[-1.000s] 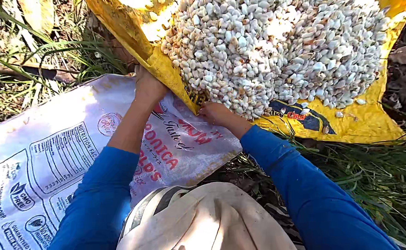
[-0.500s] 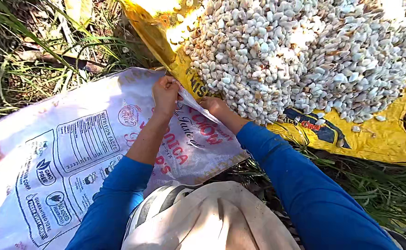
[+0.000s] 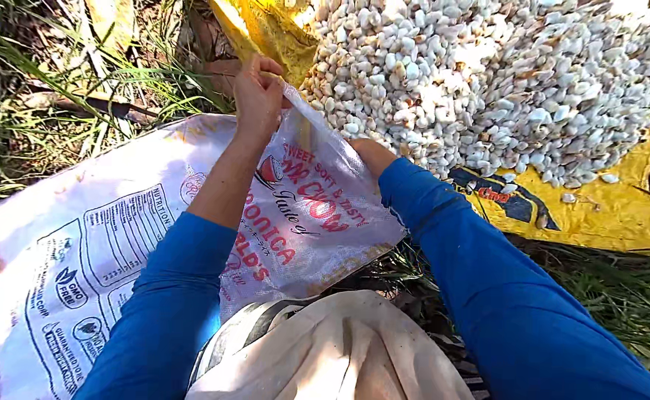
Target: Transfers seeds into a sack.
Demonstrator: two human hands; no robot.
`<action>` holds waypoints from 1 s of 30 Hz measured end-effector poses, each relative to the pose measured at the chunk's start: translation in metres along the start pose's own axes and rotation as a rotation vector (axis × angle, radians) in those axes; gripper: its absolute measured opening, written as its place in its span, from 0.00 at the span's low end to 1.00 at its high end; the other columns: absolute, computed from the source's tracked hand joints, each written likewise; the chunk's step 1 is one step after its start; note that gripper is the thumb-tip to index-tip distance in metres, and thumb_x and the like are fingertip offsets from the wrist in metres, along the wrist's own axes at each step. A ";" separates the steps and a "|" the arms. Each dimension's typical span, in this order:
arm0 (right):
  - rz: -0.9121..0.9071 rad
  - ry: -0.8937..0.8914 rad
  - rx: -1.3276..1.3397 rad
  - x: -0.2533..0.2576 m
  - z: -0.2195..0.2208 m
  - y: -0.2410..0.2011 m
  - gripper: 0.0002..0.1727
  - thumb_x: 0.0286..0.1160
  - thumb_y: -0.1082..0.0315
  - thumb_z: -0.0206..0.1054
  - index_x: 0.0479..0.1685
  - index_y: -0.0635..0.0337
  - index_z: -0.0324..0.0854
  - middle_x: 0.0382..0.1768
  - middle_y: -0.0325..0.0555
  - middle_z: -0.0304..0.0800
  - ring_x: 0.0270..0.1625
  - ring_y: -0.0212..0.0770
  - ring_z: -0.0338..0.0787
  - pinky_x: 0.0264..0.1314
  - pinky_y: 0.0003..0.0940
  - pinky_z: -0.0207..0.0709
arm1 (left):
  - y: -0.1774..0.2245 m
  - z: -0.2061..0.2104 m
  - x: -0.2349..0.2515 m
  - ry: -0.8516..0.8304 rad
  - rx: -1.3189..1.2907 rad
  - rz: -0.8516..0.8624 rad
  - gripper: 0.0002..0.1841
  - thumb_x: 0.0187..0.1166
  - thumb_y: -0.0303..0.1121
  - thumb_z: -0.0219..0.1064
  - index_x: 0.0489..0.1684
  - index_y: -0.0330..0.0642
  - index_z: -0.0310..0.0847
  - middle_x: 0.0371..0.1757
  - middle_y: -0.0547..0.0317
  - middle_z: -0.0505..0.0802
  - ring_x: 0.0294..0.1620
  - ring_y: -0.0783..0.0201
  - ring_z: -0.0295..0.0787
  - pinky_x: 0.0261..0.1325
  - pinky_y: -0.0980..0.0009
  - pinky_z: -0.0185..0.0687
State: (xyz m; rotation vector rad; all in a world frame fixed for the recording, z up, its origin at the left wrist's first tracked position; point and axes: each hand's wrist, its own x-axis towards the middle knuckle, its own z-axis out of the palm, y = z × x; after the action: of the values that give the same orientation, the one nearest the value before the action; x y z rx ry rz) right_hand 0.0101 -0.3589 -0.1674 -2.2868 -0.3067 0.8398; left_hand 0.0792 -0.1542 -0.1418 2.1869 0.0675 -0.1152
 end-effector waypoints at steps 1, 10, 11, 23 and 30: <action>0.057 -0.014 0.011 0.002 -0.001 -0.002 0.15 0.86 0.70 0.61 0.63 0.68 0.85 0.63 0.65 0.88 0.71 0.60 0.85 0.76 0.61 0.71 | 0.012 -0.003 -0.013 -0.076 0.212 0.034 0.19 0.85 0.28 0.59 0.71 0.28 0.74 0.60 0.39 0.87 0.53 0.54 0.90 0.59 0.59 0.86; 0.029 -0.383 0.258 0.048 0.007 0.014 0.19 0.91 0.69 0.53 0.74 0.63 0.75 0.64 0.54 0.85 0.63 0.43 0.86 0.67 0.43 0.78 | 0.008 0.012 -0.079 -0.621 0.584 0.872 0.06 0.74 0.27 0.75 0.43 0.37 0.92 0.44 0.42 0.95 0.56 0.37 0.91 0.73 0.22 0.57; 0.083 -0.406 0.414 0.046 0.003 0.014 0.20 0.93 0.66 0.50 0.76 0.62 0.73 0.63 0.54 0.86 0.60 0.41 0.87 0.63 0.41 0.81 | 0.007 0.011 -0.076 -0.631 0.564 0.896 0.04 0.77 0.26 0.71 0.37 0.38 0.92 0.41 0.44 0.94 0.53 0.39 0.91 0.71 0.26 0.61; 0.080 -0.432 -0.163 -0.025 0.009 0.085 0.28 0.97 0.57 0.46 0.63 0.76 0.82 0.63 0.75 0.84 0.72 0.70 0.81 0.74 0.70 0.65 | 0.014 0.015 -0.089 -0.715 0.597 0.872 0.09 0.76 0.31 0.73 0.43 0.33 0.90 0.40 0.39 0.94 0.50 0.36 0.92 0.69 0.28 0.69; 0.191 -0.274 0.020 -0.043 -0.011 0.062 0.22 0.95 0.61 0.51 0.60 0.71 0.84 0.53 0.63 0.90 0.55 0.57 0.90 0.62 0.58 0.78 | 0.001 0.030 -0.116 -0.737 0.728 0.884 0.03 0.72 0.29 0.77 0.38 0.42 0.93 0.32 0.46 0.89 0.43 0.40 0.88 0.53 0.38 0.76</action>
State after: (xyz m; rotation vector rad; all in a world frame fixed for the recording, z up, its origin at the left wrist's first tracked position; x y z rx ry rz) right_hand -0.0167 -0.4289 -0.1815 -2.2063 -0.2006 1.2525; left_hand -0.0375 -0.1797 -0.1458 2.5008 -1.5293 -0.4802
